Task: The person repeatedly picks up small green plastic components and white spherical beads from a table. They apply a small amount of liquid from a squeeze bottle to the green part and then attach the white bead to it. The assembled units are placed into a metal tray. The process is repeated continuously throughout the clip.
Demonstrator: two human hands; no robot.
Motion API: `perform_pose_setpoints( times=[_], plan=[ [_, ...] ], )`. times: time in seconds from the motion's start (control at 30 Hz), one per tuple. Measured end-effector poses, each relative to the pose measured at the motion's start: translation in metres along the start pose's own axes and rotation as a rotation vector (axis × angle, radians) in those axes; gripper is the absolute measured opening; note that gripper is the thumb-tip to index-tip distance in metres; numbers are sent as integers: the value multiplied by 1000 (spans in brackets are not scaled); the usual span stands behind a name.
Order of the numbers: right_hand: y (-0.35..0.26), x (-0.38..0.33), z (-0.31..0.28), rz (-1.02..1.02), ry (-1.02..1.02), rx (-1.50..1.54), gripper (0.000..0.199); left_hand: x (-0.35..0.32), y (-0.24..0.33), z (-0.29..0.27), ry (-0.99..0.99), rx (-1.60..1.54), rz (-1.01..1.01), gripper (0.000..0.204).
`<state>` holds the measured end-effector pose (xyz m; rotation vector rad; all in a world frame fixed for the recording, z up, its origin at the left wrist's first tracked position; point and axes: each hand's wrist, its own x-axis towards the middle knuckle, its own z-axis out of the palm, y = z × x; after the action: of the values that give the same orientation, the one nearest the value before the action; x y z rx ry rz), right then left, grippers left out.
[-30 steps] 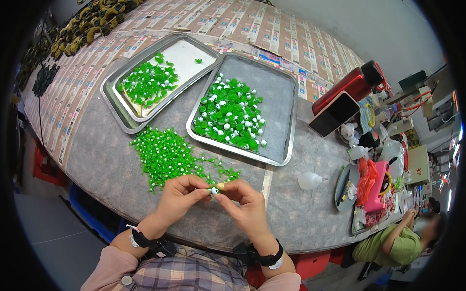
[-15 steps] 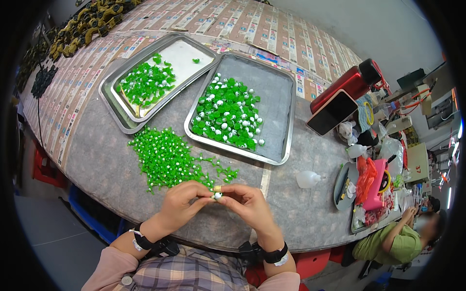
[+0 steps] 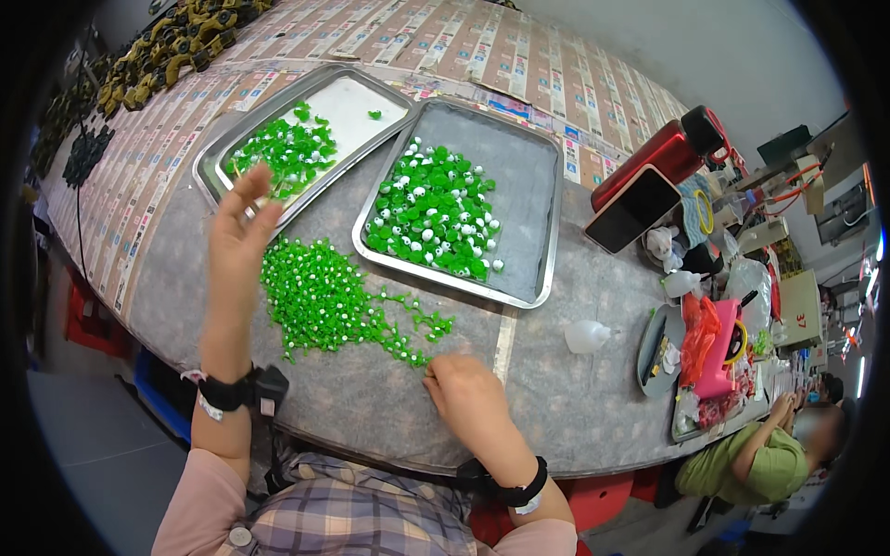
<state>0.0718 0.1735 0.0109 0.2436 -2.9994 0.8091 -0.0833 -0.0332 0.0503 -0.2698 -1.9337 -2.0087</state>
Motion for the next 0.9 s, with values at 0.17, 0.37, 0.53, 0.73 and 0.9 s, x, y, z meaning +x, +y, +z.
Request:
perform_pose_setpoints(
  times=[0.17,0.37,0.53,0.73,0.9],
  plan=[
    [1,-3,3,-60,-10,-90,12,-66,-3,10,-542,-119,-456,19],
    [-10,-3,-23,218,108,880,12,-110,3,22,-792,-386,-882,21],
    [-22,-7,-2,270,272,1094,11,-123,2,40,-671,-721,-1074,21],
    [9,-20,-16,181,985,409,18,-117,-13,27,-484,-729,-1021,15],
    [76,-38,-53,454,1094,187,44,-110,-13,26,-403,-664,-951,14]
  ],
)
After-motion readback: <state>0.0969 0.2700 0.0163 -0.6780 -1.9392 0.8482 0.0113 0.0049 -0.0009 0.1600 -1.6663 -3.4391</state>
